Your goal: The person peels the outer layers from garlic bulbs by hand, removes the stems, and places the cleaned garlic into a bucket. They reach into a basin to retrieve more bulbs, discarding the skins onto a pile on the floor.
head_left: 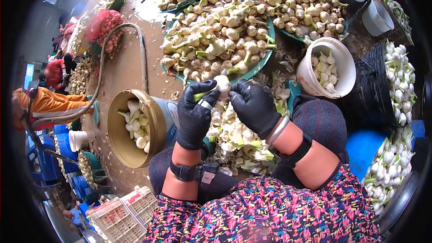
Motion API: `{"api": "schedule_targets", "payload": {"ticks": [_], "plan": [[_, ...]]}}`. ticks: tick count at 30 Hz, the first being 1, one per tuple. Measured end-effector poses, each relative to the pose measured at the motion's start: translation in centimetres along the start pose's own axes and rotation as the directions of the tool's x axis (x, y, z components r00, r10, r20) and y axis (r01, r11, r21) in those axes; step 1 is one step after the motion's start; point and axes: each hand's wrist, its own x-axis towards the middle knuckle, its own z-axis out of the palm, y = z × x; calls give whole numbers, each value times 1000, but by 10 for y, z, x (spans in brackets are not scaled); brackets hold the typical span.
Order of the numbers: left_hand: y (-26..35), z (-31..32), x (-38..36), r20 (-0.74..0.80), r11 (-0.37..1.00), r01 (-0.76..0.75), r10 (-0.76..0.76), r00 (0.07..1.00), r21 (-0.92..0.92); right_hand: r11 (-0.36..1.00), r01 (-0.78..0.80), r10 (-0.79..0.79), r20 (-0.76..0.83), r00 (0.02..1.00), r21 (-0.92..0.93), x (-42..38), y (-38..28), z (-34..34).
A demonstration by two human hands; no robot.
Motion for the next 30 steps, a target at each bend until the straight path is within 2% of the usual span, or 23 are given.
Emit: {"api": "schedule_targets", "payload": {"ticks": [1,3,5,7,9,10,11,13,15,17,18,19,21,22,24,25,27,28,29,30], "plan": [[-1,0,0,3,1000,3,-3,1000,0,1000,-4,4,-1,1000,0,-1,-1,0],[-1,-2,1,40,999,28,-26,999,-42,980,111,-122,-60,991,-168,-1,-3,1],[-1,-4,-1,53,999,17,-15,998,-36,977,159,-170,-74,983,-141,1,0,0],[1,-5,-1,66,999,5,-2,998,-34,986,157,-160,-60,985,-52,6,-1,-7],[6,-4,-4,87,988,2,12,996,-153,989,143,-144,-78,986,-26,10,1,-9],[12,-5,-7,93,953,130,-109,990,-274,991,133,-132,-94,987,4,13,3,-10],[10,-8,-8,94,953,130,-108,990,-274,991,133,-132,-95,987,4,18,7,-8],[5,-11,-10,134,918,151,-108,985,-368,973,-11,49,-163,985,229,30,21,-5],[13,-12,-8,147,897,158,-106,983,-413,974,4,42,-195,980,227,35,30,-11],[16,-15,-6,151,876,156,-96,984,-456,969,-206,210,-15,978,135,37,32,-17],[15,-18,-4,133,869,147,-95,987,-472,961,-192,180,79,980,197,33,27,-13],[14,-20,-3,113,861,139,-95,989,-489,827,-357,246,291,924,435,25,24,-16],[13,-20,-3,105,836,124,-80,991,-535,792,-312,126,359,925,525,19,14,-19],[11,-20,-3,91,870,98,-62,994,-483,794,-314,125,366,922,521,18,8,-21],[11,-18,-3,64,910,71,-49,997,-409,666,-431,208,403,891,609,16,-5,-21],[10,-16,-3,67,911,73,-51,996,-407,663,-431,209,402,891,612,14,-3,-16],[10,-12,-3,47,963,-27,41,998,-268,740,-323,181,287,941,590,12,5,-3],[9,-9,-3,50,963,-25,39,998,-267,759,-324,207,262,943,565,13,8,-1],[8,-7,-2,65,976,-102,116,991,-191,758,-326,211,260,942,565,13,11,0],[6,-5,-2,88,977,-180,191,978,-117,831,-321,225,254,941,455,14,12,-1]]}}
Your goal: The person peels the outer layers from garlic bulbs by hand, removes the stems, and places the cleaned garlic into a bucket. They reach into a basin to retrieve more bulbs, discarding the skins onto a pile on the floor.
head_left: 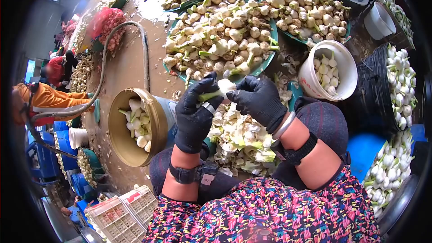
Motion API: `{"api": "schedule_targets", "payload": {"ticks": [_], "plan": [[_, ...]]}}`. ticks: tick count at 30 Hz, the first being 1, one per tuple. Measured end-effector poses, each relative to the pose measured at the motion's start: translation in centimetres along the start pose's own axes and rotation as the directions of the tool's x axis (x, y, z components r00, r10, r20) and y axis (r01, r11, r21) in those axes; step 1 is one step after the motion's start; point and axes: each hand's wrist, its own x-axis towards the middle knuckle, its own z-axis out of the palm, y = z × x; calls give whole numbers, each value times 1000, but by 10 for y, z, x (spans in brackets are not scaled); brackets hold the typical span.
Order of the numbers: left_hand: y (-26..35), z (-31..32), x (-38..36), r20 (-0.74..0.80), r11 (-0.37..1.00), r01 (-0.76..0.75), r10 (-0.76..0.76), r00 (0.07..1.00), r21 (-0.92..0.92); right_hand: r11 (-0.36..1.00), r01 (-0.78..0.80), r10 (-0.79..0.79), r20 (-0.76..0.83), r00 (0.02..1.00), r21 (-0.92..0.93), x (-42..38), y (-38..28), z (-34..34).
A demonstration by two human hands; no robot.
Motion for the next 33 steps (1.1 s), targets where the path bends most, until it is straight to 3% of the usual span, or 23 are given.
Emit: {"api": "schedule_targets", "payload": {"ticks": [1,3,5,8,10,11,13,15,17,18,19,20,21,22,24,25,27,28,29,30,31,33], "plan": [[-2,1,0,4,1000,4,-4,1000,-1,991,-10,8,-13,1000,-132,0,0,-1],[-5,0,1,111,962,-150,127,986,230,986,7,-13,-36,999,-165,-2,3,-1],[-1,1,1,129,946,-165,134,983,280,973,86,-107,-86,991,-214,2,12,-1],[-3,-1,1,83,983,-77,65,994,164,937,132,-178,-116,977,-322,-2,8,0],[-2,-3,0,-55,955,173,-192,980,-242,950,90,-128,-112,985,-297,0,9,-2],[1,-3,0,-57,956,170,-189,980,-239,961,47,-79,-105,991,-274,1,9,-3],[12,-5,2,-23,809,260,-319,947,-528,954,40,-78,-116,990,-296,2,5,-4],[5,-14,2,-4,830,240,-280,960,-503,991,-71,68,-26,997,-114,0,1,-5],[6,-18,2,-53,877,210,-257,965,-432,986,-34,38,23,999,-162,2,19,-6],[12,-28,4,-118,950,148,-186,975,-276,932,137,-58,235,970,-335,-2,24,-6],[16,-46,6,-240,998,67,-63,969,9,827,329,-106,449,887,-456,-5,26,-6],[29,-71,9,-274,988,23,21,962,154,777,244,92,488,868,-581,-12,14,-5],[37,-102,10,-270,974,-72,130,954,214,697,172,290,493,820,-697,-19,-4,-5],[48,-137,7,-247,938,-24,115,962,346,628,190,270,440,856,-755,-21,-13,-6],[61,-173,8,-335,726,237,-10,942,645,663,145,228,383,895,-734,-16,-21,-12],[57,-173,10,-333,722,240,-14,943,649,702,100,194,325,926,-705,-15,-24,-14],[46,-157,21,-104,601,77,10,995,796,696,105,188,322,928,-710,-17,-22,-11],[38,-127,32,-31,635,35,-19,999,772,756,187,27,315,949,-628,-22,-12,-8],[6,-115,42,57,751,3,-54,997,660,792,275,-132,287,949,-545,-24,-4,-7],[-17,-96,52,182,731,-49,-104,978,681,762,292,-115,323,939,-578,-22,-2,-7],[-30,-63,63,222,674,-21,-214,951,738,762,206,20,340,940,-615,-21,-17,-8],[-81,-28,79,342,639,-117,-240,908,760,777,192,21,330,944,-599,-18,-19,-13]]}}
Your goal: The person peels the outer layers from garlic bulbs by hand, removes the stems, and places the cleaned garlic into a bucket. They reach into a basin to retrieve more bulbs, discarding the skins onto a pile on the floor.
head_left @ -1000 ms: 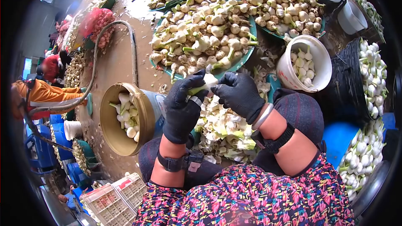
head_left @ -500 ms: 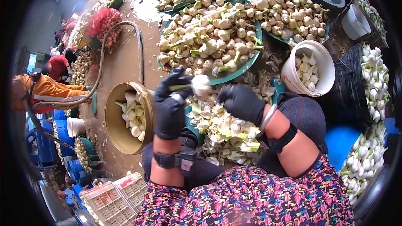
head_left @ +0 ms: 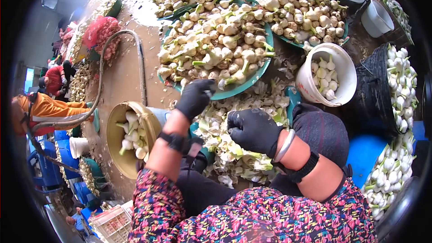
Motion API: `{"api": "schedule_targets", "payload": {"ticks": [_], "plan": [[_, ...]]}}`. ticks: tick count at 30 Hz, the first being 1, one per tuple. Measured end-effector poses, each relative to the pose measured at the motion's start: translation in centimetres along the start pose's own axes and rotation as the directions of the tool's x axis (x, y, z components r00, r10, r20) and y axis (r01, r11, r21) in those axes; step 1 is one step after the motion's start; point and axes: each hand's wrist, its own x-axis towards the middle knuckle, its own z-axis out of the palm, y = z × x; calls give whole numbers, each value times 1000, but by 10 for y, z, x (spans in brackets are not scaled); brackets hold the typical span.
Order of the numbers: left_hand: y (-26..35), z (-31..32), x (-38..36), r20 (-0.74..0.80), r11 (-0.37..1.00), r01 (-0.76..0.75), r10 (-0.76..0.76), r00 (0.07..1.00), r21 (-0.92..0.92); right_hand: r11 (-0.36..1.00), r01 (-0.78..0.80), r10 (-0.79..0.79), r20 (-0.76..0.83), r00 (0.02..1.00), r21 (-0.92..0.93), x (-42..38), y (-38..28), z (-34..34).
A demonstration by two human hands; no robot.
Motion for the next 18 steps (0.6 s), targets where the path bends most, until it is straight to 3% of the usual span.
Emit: {"api": "schedule_targets", "payload": {"ticks": [1,2,6,8,9,11,12,13,14,15,17,18], "plan": [[-28,31,20,80,988,-115,107,991,101,997,78,-75,-99,992,27,0,6,4],[-25,50,35,90,993,-18,7,996,119,990,141,-134,-177,975,30,-1,12,8],[-25,101,72,184,901,266,-341,922,342,998,42,-49,-121,991,-56,2,13,-1],[-41,114,80,117,899,290,-343,932,329,996,33,-42,-118,992,-77,3,11,-10],[-46,111,81,122,927,307,-337,934,216,996,37,-46,-116,992,-75,4,13,-11],[-56,101,81,92,924,374,-366,926,-86,998,63,-69,-251,966,-31,4,17,-9],[-54,91,77,83,893,371,-362,928,-254,986,130,-162,-383,909,-107,8,32,2],[-61,80,73,62,942,221,-212,975,-254,995,90,-96,-415,905,-34,7,33,-1],[-72,76,69,75,880,218,-206,976,-421,996,74,-48,-432,901,44,9,33,-3],[-51,51,60,59,898,163,-152,987,-409,994,86,-48,-473,880,60,11,37,-5],[4,-2,34,153,773,192,-124,980,-605,975,209,-139,-528,838,76,19,35,-11],[24,-16,20,180,637,211,-114,977,-742,951,302,-215,-550,807,70,20,26,-15]]}}
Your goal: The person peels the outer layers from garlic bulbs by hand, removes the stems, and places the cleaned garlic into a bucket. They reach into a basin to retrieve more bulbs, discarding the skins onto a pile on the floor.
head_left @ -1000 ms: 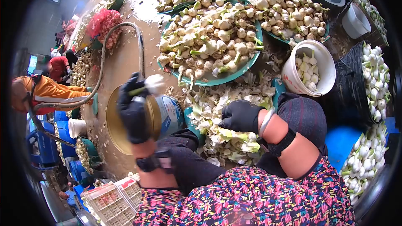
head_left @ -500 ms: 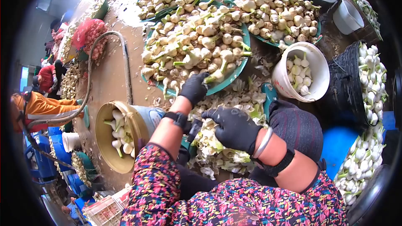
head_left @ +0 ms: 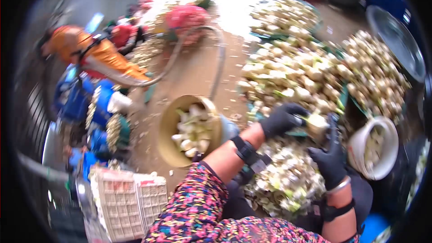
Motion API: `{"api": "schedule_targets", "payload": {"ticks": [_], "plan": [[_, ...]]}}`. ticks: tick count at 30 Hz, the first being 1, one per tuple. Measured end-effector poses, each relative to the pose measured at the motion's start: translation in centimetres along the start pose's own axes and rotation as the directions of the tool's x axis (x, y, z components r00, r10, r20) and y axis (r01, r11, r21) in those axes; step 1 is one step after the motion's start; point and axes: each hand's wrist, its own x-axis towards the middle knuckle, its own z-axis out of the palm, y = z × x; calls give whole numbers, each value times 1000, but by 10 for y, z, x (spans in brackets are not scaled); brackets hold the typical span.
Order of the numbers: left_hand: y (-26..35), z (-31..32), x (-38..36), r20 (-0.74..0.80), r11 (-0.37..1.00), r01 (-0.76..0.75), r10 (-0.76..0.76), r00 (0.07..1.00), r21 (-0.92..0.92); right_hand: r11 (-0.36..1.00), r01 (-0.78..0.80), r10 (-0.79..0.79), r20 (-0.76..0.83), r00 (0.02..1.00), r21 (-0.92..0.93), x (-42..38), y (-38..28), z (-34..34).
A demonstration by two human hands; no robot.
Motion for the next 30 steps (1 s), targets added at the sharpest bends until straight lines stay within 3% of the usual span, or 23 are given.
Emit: {"api": "schedule_targets", "payload": {"ticks": [1,2,5,6,8,9,12,14,16,17,19,24,26,27,29,30], "plan": [[21,3,-21,26,997,20,-18,1000,-74,948,-87,92,1,996,306,2,-5,5],[36,8,-40,70,987,41,-30,997,-155,802,-186,197,42,979,567,1,-11,8],[48,18,-87,-56,876,-51,28,998,-480,598,-284,229,179,957,749,-1,-26,10],[42,20,-94,-60,848,-50,22,998,-528,601,-294,221,199,955,743,-5,-29,15],[18,28,-96,-226,876,-273,195,954,-398,563,-403,257,311,915,721,-13,-33,23],[18,28,-102,-279,908,-278,191,941,-313,589,-412,259,321,911,695,-16,-34,27],[13,29,-106,-338,906,-326,227,913,-272,764,-261,130,255,958,589,-13,-24,35],[12,30,-105,-370,896,-373,271,888,-239,774,-226,88,252,964,591,-12,-25,40],[13,22,-104,-382,925,-378,366,849,45,760,-127,29,162,986,637,-13,-29,45],[13,21,-103,-390,925,-378,363,846,40,794,-173,89,171,981,582,-10,-27,43],[16,21,-107,-289,898,-288,194,937,-332,751,-221,116,205,972,622,-7,-24,41],[13,17,-100,-300,897,-312,218,929,-314,680,-240,130,208,969,692,-6,-23,45],[7,17,-95,-390,874,-478,410,824,-90,716,-227,121,203,972,660,-5,-28,43],[11,16,-98,-395,874,-477,409,823,-89,749,-211,110,197,974,628,-5,-30,43],[20,12,-107,-280,900,-313,230,932,-304,746,-223,100,225,969,628,-5,-23,41],[19,11,-108,-285,899,-316,230,930,-303,745,-231,92,246,965,626,-6,-21,40]]}}
